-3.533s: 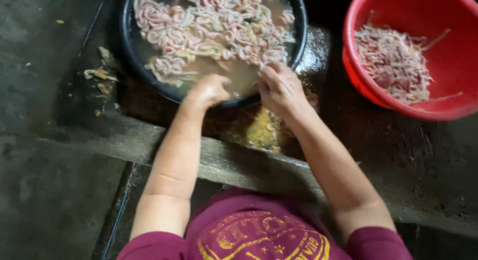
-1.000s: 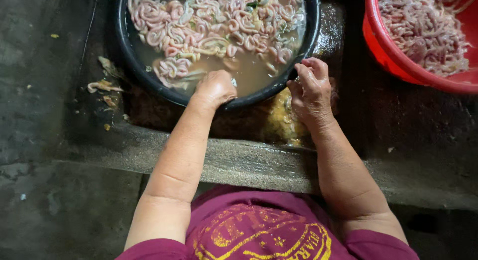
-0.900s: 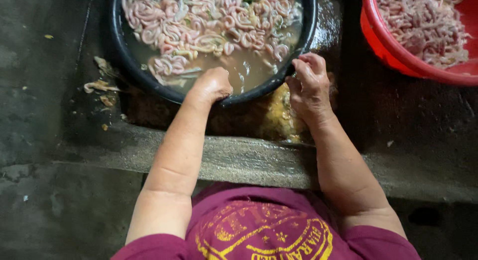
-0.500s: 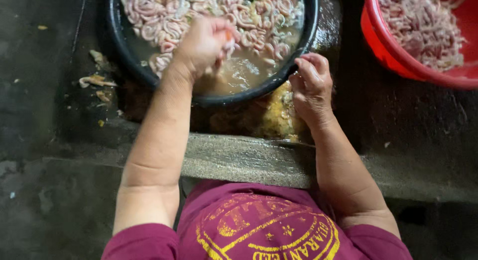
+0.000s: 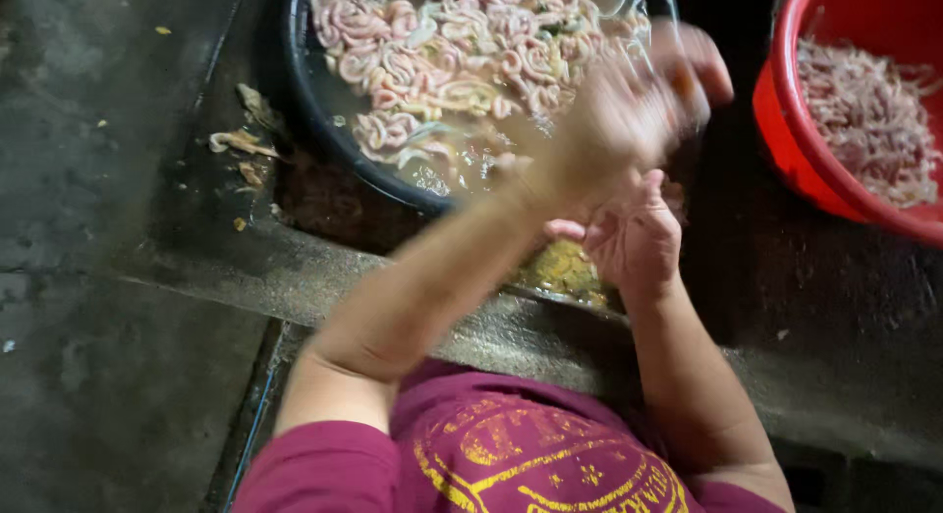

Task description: The person cleans animal intestines by hand, picking them from a black basin of water, peeling off outer layers, and placing the cleaned pieces into a red basin. The process is repeated continuously throughout the clip.

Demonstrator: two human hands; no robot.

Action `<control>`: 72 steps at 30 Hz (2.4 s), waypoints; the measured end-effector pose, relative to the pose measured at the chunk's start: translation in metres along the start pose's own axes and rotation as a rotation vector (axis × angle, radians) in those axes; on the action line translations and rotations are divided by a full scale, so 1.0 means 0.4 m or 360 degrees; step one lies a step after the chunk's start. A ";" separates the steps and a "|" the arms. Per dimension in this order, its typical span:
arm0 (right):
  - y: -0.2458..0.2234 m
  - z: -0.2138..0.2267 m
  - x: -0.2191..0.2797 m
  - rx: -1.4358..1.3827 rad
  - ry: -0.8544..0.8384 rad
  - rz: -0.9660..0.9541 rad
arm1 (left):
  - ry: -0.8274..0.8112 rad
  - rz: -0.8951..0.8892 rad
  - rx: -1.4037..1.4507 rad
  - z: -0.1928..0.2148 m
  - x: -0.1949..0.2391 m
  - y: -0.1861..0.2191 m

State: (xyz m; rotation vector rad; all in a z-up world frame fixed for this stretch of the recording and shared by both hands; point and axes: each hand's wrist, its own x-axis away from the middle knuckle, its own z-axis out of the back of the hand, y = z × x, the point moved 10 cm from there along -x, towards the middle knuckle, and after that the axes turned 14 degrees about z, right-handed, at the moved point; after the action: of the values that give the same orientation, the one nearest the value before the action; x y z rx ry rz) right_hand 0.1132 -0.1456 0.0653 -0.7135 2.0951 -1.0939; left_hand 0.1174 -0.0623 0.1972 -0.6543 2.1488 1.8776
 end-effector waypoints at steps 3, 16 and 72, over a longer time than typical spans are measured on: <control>0.011 -0.014 -0.017 -0.0128 0.0018 -0.0089 | -0.0088 0.0271 -0.0002 -0.123 0.092 -0.071; -0.174 0.104 0.027 -0.0203 -0.0100 0.0512 | -0.0737 0.1031 -0.1619 0.068 -0.016 -0.554; -0.009 0.149 0.037 0.0399 0.0159 -0.0135 | 0.0186 0.0783 -0.0412 0.105 0.199 -0.222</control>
State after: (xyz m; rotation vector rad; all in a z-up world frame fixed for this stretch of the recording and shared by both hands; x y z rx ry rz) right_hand 0.1497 -0.1872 0.0382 -0.6410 1.9762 -1.4356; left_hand 0.0830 -0.0441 0.0768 -0.2951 2.3181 2.4528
